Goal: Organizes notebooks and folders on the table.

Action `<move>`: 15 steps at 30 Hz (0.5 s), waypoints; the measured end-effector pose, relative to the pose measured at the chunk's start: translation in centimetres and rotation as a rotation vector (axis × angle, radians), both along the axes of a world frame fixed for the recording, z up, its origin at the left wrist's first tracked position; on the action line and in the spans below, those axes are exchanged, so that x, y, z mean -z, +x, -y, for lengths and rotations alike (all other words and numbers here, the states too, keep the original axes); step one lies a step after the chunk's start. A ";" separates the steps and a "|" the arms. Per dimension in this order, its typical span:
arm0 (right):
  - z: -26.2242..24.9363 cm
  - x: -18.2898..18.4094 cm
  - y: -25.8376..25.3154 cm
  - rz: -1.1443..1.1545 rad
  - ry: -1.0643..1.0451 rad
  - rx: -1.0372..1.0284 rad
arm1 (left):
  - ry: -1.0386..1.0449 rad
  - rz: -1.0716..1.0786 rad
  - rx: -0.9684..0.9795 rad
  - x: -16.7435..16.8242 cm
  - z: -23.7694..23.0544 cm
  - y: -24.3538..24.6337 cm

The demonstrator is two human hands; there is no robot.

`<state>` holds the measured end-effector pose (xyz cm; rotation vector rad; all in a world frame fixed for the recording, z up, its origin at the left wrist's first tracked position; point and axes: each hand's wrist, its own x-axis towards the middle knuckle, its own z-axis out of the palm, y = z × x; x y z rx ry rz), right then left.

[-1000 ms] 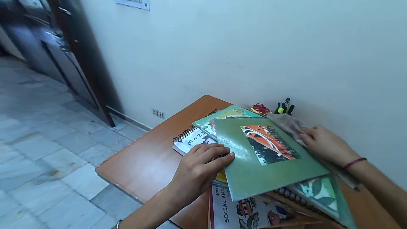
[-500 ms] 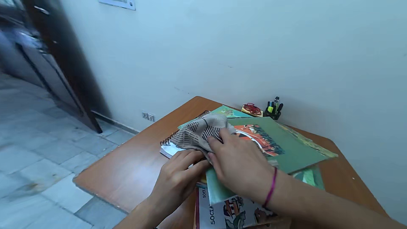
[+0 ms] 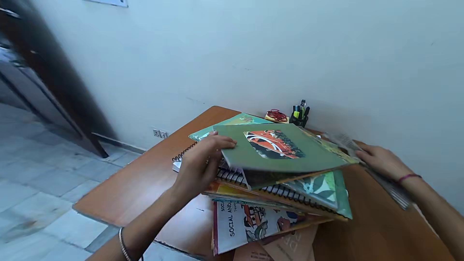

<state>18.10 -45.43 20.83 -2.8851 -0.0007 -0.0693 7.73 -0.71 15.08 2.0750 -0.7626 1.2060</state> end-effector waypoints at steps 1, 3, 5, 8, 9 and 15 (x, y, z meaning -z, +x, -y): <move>1.6 0.7 -1.4 0.038 0.019 0.059 | -0.009 0.013 -0.021 -0.9 0.0 0.5; 3.6 2.1 -5.0 0.145 0.060 0.134 | -0.030 0.070 -0.080 -3.6 0.3 1.9; 4.7 3.5 -9.0 0.202 0.120 0.128 | -0.079 0.126 -0.132 -7.1 0.8 3.6; 3.5 5.6 -14.9 0.143 0.152 0.050 | -0.153 0.090 -0.172 -13.4 2.0 5.7; 2.7 6.9 -16.2 0.141 0.138 0.020 | -0.184 0.071 -0.158 -15.3 2.4 6.5; 0.7 12.2 -17.8 0.177 0.148 -0.045 | -0.576 -0.211 0.154 -20.1 7.1 10.6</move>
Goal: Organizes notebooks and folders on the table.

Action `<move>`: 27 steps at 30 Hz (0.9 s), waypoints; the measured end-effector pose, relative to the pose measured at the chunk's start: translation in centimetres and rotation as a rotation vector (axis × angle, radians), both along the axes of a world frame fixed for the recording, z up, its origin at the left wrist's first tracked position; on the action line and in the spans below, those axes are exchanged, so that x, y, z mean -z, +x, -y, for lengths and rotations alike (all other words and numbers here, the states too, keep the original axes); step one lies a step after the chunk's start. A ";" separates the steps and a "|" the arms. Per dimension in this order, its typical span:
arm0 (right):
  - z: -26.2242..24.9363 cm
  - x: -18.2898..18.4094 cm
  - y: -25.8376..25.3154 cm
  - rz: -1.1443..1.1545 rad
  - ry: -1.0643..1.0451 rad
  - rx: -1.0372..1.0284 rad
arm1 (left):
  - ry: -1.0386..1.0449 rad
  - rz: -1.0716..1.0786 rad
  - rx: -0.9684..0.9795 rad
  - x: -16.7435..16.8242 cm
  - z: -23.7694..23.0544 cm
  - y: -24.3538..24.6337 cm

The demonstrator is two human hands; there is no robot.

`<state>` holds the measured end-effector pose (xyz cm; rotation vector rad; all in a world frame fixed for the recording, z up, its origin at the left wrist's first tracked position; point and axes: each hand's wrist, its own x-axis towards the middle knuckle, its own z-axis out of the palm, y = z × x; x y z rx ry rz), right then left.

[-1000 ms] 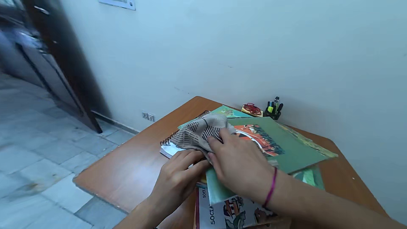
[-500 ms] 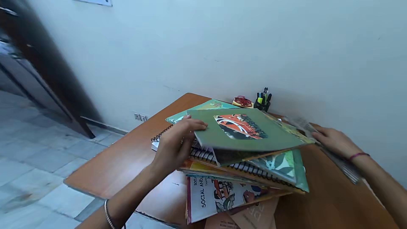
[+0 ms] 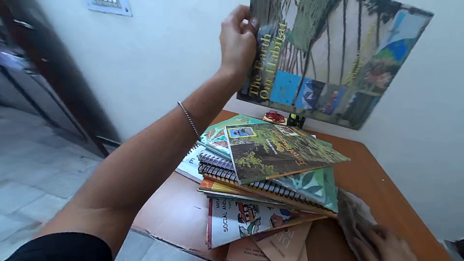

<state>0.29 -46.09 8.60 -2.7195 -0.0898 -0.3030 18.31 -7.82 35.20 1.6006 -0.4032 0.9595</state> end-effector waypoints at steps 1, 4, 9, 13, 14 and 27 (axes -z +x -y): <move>0.2 -1.1 0.4 0.054 0.079 -0.016 | -0.058 -0.046 0.066 0.2 1.1 0.1; 0.7 -6.3 1.7 0.179 0.497 -0.084 | -0.157 -0.166 0.221 1.6 4.7 -0.1; -0.4 -11.0 6.4 0.192 1.447 -0.303 | -0.290 -0.452 0.398 4.0 11.0 -0.5; -1.0 -13.0 9.9 0.350 1.682 -0.090 | -0.269 -0.654 0.489 4.8 15.2 0.4; -0.3 -12.9 10.9 0.366 1.695 -0.049 | -0.227 -0.674 0.512 4.8 15.7 0.8; 6.4 -1.6 25.4 0.018 1.662 0.451 | 0.730 -0.612 0.446 8.9 6.8 -2.5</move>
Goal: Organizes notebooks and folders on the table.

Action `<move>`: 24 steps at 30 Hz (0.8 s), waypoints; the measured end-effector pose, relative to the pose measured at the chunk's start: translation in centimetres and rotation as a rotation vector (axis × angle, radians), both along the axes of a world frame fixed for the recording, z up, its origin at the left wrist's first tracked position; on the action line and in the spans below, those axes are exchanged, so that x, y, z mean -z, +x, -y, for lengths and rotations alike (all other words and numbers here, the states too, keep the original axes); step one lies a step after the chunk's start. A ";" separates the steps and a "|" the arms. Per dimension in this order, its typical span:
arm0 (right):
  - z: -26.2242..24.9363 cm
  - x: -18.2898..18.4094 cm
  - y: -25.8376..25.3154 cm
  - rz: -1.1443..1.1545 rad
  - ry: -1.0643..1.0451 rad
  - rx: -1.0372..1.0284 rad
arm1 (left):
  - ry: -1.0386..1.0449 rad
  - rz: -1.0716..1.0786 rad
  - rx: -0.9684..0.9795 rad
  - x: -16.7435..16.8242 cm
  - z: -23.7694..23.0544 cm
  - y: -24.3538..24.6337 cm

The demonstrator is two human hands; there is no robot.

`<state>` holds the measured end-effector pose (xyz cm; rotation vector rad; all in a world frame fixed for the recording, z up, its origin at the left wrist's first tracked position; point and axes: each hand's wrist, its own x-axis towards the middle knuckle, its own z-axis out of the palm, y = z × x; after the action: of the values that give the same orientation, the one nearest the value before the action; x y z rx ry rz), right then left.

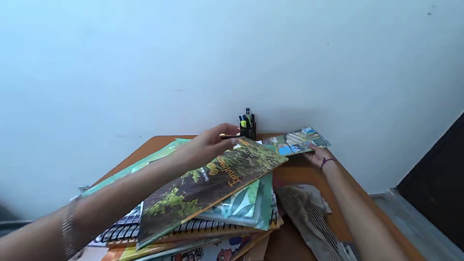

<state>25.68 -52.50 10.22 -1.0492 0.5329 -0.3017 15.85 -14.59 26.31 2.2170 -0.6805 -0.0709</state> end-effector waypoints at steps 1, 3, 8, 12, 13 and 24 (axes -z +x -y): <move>0.1 0.8 0.6 -0.047 0.008 -0.018 | 0.038 0.067 -0.001 0.7 -1.5 -0.8; 0.1 1.5 1.0 -0.139 -0.078 -0.044 | 0.062 0.157 -0.008 2.6 -5.0 -2.1; -1.5 0.6 -2.6 -0.442 -1.203 -0.169 | 0.225 0.255 0.069 3.5 -12.0 -7.6; -2.3 3.2 -1.8 -0.413 -1.583 -0.451 | 0.199 0.241 0.127 4.4 -12.0 -8.8; -2.6 4.1 -1.0 -0.447 -1.565 -0.493 | 0.148 0.220 0.130 4.8 -11.8 -8.9; -6.7 3.5 3.4 -0.630 -1.517 -0.431 | 0.040 0.187 -0.017 5.6 -9.6 -10.2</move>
<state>29.10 -45.77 6.72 -2.7383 0.5832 0.0916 5.65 -4.99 20.74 2.2869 -0.7671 0.1341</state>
